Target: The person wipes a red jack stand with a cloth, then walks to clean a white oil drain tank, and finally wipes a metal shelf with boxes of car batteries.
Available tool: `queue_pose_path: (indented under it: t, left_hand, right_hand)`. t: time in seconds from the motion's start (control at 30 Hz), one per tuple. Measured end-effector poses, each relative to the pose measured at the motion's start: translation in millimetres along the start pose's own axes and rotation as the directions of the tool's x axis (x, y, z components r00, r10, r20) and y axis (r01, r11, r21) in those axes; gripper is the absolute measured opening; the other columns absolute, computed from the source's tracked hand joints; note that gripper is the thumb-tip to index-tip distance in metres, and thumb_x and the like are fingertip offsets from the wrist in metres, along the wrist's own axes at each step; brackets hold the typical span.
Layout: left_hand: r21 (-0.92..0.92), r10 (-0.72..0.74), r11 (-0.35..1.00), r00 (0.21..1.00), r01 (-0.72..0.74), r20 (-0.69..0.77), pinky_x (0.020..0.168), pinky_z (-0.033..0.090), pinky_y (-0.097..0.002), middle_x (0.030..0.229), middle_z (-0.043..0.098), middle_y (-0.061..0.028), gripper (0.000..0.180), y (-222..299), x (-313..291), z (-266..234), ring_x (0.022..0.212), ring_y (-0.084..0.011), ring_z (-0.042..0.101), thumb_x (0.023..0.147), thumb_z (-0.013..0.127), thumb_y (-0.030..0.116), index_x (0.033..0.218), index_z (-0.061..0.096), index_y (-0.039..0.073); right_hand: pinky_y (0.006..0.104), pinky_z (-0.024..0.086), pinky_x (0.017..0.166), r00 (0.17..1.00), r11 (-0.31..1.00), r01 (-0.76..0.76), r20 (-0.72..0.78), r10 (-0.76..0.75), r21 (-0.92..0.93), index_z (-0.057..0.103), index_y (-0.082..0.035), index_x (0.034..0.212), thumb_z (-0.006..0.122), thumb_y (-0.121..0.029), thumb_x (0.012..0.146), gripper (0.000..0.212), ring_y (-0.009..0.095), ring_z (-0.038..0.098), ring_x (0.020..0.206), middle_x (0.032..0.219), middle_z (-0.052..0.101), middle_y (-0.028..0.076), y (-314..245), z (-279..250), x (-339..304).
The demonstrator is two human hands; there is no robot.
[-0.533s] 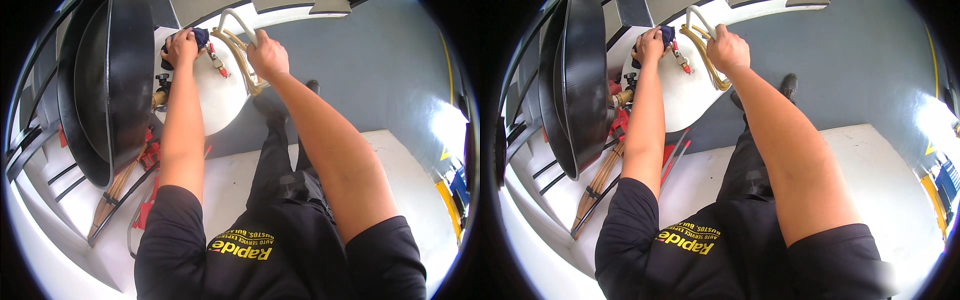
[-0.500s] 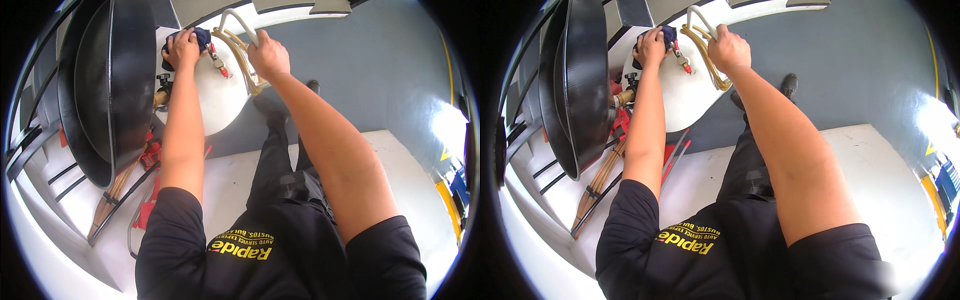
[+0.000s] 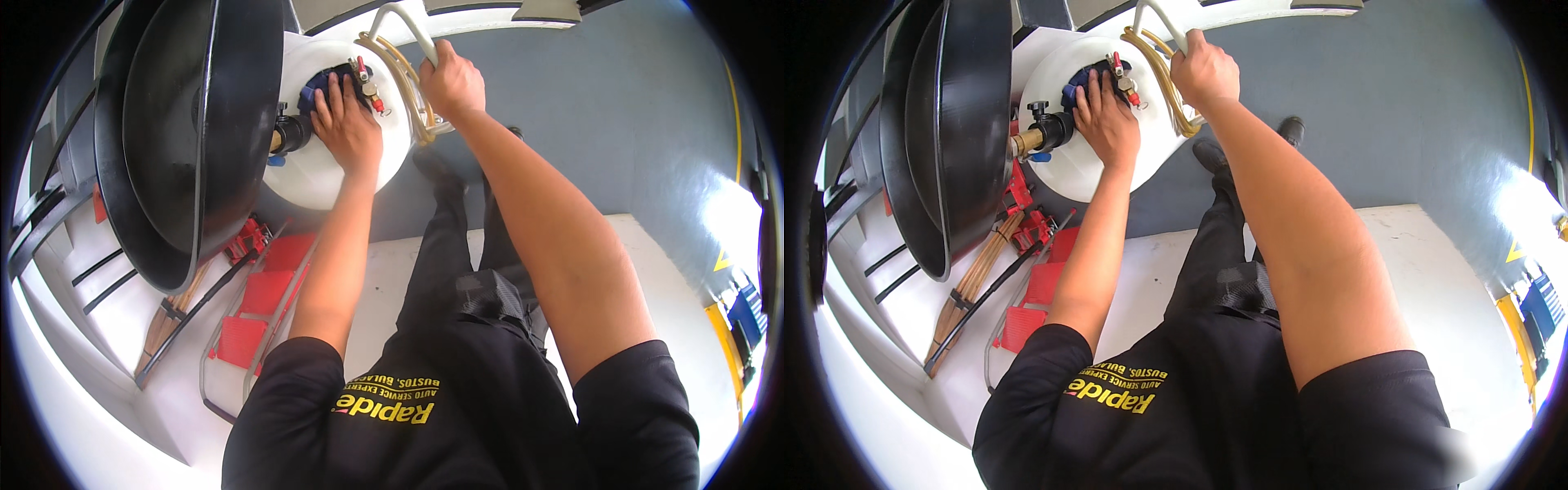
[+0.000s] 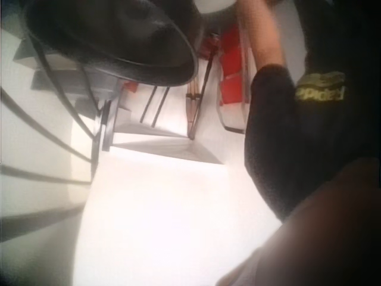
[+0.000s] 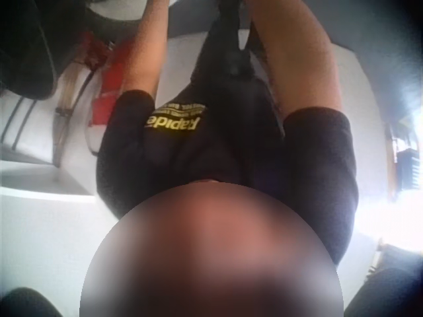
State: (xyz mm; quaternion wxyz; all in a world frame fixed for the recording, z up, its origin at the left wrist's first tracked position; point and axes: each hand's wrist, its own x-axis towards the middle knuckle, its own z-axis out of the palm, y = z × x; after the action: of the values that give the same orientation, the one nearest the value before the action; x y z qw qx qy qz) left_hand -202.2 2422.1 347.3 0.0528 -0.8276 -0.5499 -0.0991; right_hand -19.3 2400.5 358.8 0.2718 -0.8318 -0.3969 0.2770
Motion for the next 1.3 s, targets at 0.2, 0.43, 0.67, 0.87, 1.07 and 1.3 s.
queue_pose_path:
  t: [0.2, 0.43, 0.67, 0.87, 1.07, 1.3]
  left_hand:
    - [0.001, -0.008, 1.0, 0.993, 0.008, 0.116, 0.111, 0.031, -0.0589, 0.157, 0.04, -0.0047, 0.055, 23.7, -67.8, -22.1, 0.141, -0.0375, 0.038, 0.09, 0.058, 0.014, 0.145, 0.05, 0.013]
    - [-0.083, 0.283, 0.958, 0.953, -0.274, 0.112, 0.114, 0.025, -0.0501, 0.155, 0.044, 0.0049, 0.054, 29.4, -72.9, -5.9, 0.141, -0.0247, 0.039, 0.086, 0.061, 0.018, 0.139, 0.056, 0.02]
    - [-0.219, 0.23, 0.953, 0.97, -0.21, 0.072, 0.113, 0.028, -0.0451, 0.149, 0.05, 0.0031, 0.043, 52.0, -45.7, 9.5, 0.139, -0.0222, 0.042, 0.084, 0.065, 0.012, 0.128, 0.062, 0.014]
    - [-0.336, 0.216, 0.919, 0.976, -0.207, -0.008, 0.108, 0.034, -0.0452, 0.138, 0.058, -0.003, 0.033, 69.9, -13.8, 21.9, 0.131, -0.0249, 0.051, 0.087, 0.059, 0.01, 0.12, 0.063, 0.012]
    - [-0.484, 0.192, 0.858, 0.981, -0.171, -0.006, 0.097, 0.044, -0.0444, 0.117, 0.064, -0.0063, 0.026, 89.3, 2.6, 9.6, 0.116, -0.028, 0.059, 0.086, 0.06, 0.005, 0.112, 0.063, 0.01]
    - [-0.745, 0.127, 0.66, 0.963, 0.098, 0.238, 0.091, 0.051, -0.0458, 0.111, 0.067, -0.0164, 0.031, 74.6, 28.1, -52.2, 0.104, -0.0384, 0.064, 0.084, 0.049, -0.003, 0.11, 0.066, 0.003]
  right_hand:
    - [0.0542, 0.051, 0.081, 1.0, 1.0, -0.003, -0.015, 0.003, 0.016, 0.057, -0.006, 0.098, 0.052, -0.029, 0.093, 0.024, 0.045, 0.066, 0.088, 0.087, 0.07, 0.022, 2.5, -0.8, 2.6]
    - [0.0542, 0.05, 0.084, 1.0, 1.0, -0.023, 0.005, 0.023, -0.017, 0.058, -0.006, 0.101, 0.052, -0.03, 0.093, 0.026, 0.045, 0.065, 0.091, 0.089, 0.07, 0.023, 1.8, -6.5, 11.5]
    - [0.0538, 0.05, 0.084, 0.999, 0.999, 0.042, -0.032, -0.042, 0.004, 0.058, -0.007, 0.1, 0.052, -0.034, 0.093, 0.028, 0.045, 0.065, 0.092, 0.093, 0.069, 0.022, 3.1, -6.5, 25.6]
    - [0.053, 0.049, 0.084, 1.0, 1.0, 0.014, -0.009, -0.014, -0.022, 0.058, -0.006, 0.098, 0.051, -0.035, 0.093, 0.03, 0.045, 0.064, 0.092, 0.094, 0.069, 0.022, 0.3, -11.2, 33.4]
    - [0.0514, 0.051, 0.089, 0.999, 0.999, -0.016, 0.031, 0.017, -0.048, 0.06, -0.005, 0.101, 0.052, -0.034, 0.091, 0.031, 0.042, 0.066, 0.095, 0.096, 0.07, 0.022, -0.2, -17.0, 33.4]
    - [0.0512, 0.048, 0.094, 0.994, 0.993, -0.032, 0.106, 0.02, 0.116, 0.062, -0.002, 0.111, 0.047, -0.048, 0.094, 0.051, 0.045, 0.063, 0.104, 0.106, 0.068, 0.027, 8.0, -18.3, 35.6]
